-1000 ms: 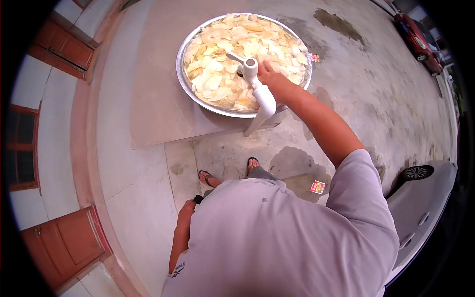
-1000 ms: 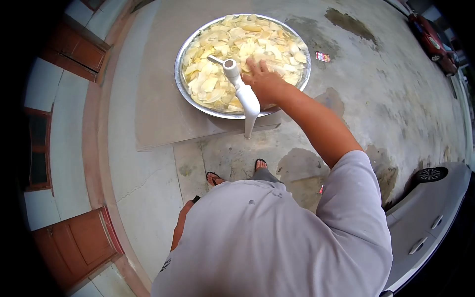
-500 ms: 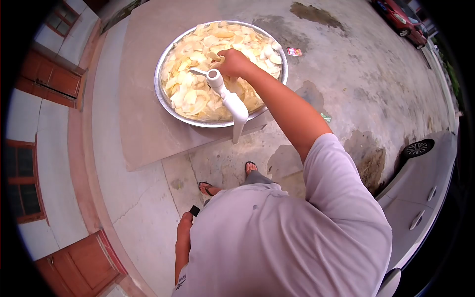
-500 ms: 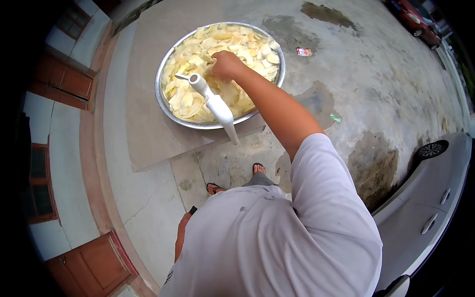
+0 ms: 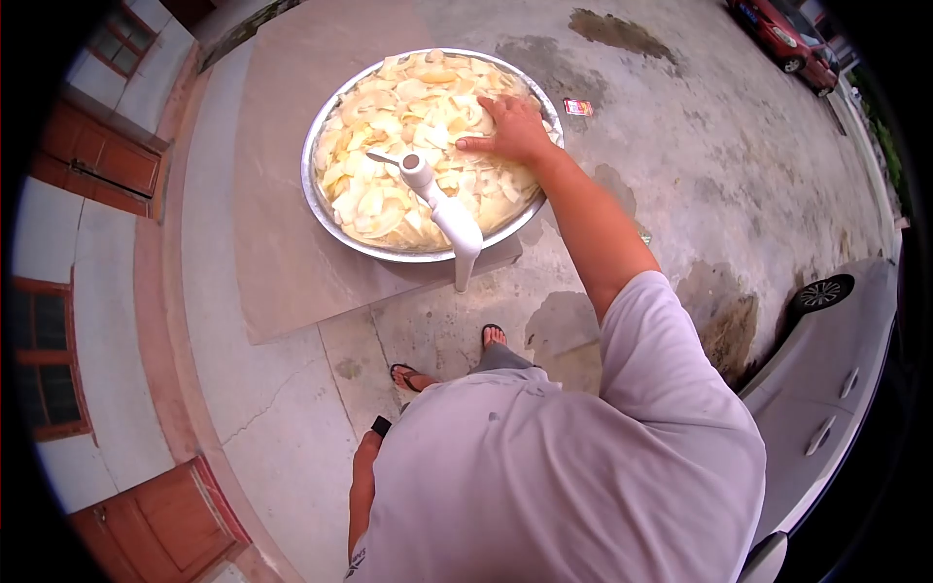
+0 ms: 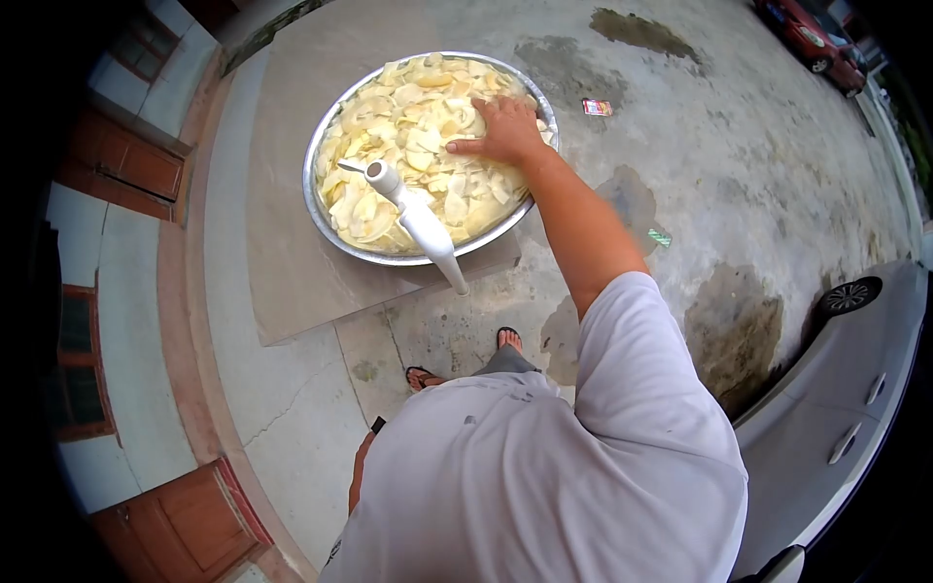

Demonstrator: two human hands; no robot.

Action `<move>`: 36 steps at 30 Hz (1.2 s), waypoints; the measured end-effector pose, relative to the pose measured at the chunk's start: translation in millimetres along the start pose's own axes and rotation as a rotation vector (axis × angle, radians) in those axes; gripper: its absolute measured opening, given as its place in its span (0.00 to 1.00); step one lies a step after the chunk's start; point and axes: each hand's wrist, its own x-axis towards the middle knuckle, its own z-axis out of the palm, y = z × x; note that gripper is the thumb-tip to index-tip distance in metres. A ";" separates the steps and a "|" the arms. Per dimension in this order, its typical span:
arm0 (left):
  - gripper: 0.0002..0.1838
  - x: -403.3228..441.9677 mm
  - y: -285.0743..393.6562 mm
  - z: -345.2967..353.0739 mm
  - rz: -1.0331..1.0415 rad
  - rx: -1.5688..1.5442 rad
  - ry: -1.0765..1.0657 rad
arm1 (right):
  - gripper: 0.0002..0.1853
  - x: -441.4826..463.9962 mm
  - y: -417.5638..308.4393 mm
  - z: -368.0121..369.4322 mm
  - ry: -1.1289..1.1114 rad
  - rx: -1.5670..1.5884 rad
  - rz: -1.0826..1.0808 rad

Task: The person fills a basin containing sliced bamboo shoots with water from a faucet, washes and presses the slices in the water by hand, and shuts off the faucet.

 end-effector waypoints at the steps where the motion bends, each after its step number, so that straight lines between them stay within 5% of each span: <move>1: 0.16 -1.2 -0.9 0.9 0.000 0.000 -0.002 | 0.67 0.9 -1.1 2.2 -0.076 -0.013 0.057; 5: 0.16 -2.4 -4.6 3.1 -0.015 -0.006 -0.015 | 0.66 -9.7 -16.3 22.8 0.042 -0.113 0.118; 8: 0.16 2.5 -1.1 1.9 -0.010 -0.002 -0.018 | 0.60 -10.1 -32.0 14.6 -0.085 -0.106 0.207; 9: 0.16 4.5 0.6 1.5 -0.009 0.002 -0.020 | 0.46 -14.6 -38.2 13.8 -0.018 -0.109 0.196; 14: 0.16 11.1 6.0 -3.9 -0.006 0.009 -0.026 | 0.32 -1.3 -28.8 29.7 0.050 -0.063 0.068; 21: 0.16 9.3 2.9 -14.2 -0.057 -0.036 -0.021 | 0.33 16.8 -51.1 -3.3 -0.023 0.351 0.151; 24: 0.16 2.6 -0.9 -14.8 -0.081 -0.050 -0.015 | 0.39 43.8 -43.9 -19.9 -0.228 0.690 0.229; 25: 0.16 1.2 -1.8 -14.7 -0.085 -0.050 -0.010 | 0.45 50.9 -46.8 -22.3 -0.085 0.386 0.186; 28: 0.16 -4.3 -2.4 -11.2 -0.088 -0.048 0.002 | 0.48 61.0 -57.8 -24.6 -0.170 -0.064 0.034; 34: 0.17 -4.4 -1.0 -3.7 -0.086 -0.054 0.011 | 0.62 29.6 -101.2 0.5 -0.432 -0.407 -0.160; 36: 0.17 -2.7 -1.9 -1.9 -0.086 -0.055 0.011 | 0.46 27.4 -104.7 9.9 -0.354 -0.380 -0.181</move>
